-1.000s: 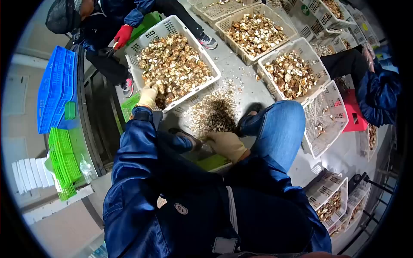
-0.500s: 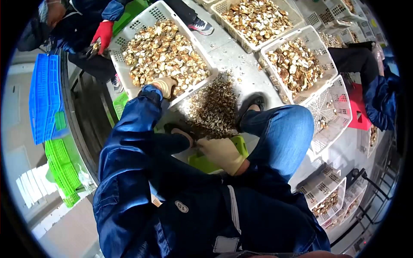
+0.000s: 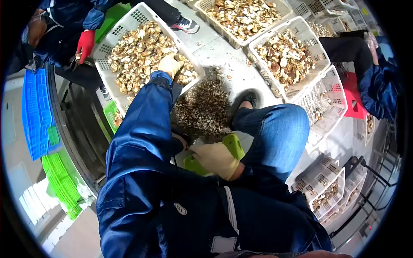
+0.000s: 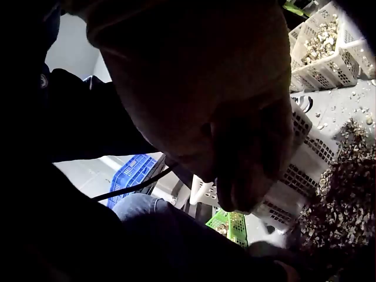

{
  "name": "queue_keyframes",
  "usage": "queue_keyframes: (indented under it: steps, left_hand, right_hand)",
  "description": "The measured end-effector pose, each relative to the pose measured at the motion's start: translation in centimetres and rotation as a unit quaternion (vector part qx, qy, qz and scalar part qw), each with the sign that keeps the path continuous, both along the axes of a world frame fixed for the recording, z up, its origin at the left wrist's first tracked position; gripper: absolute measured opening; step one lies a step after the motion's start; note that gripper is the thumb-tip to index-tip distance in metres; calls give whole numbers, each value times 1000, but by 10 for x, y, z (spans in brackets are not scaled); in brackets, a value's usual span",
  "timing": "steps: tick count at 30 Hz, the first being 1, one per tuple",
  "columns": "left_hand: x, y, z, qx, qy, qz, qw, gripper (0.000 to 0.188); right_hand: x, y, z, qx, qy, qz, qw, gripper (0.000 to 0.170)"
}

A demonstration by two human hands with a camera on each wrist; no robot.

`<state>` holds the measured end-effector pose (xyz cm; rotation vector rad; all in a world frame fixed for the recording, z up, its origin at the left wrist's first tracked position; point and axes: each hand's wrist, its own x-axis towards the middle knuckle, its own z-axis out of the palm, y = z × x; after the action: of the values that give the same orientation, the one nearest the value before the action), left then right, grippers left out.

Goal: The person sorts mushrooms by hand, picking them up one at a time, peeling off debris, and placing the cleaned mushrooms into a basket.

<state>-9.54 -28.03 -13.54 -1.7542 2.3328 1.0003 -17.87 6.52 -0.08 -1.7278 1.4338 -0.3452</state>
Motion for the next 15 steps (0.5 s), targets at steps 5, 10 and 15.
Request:
queue_keyframes:
  steps: [5, 10, 15]
  left_hand:
    - [31, 15, 23, 105, 154, 73, 980, 35]
    - [25, 38, 65, 84, 82, -4, 993, 50]
    - [16, -27, -71, 18, 51, 29, 998, 49]
  right_hand:
    - [3, 2, 3, -9, -23, -60, 998, 23]
    - [9, 7, 1, -21, -7, -22, 1000, 21]
    - [5, 15, 3, 10, -6, -31, 999, 21]
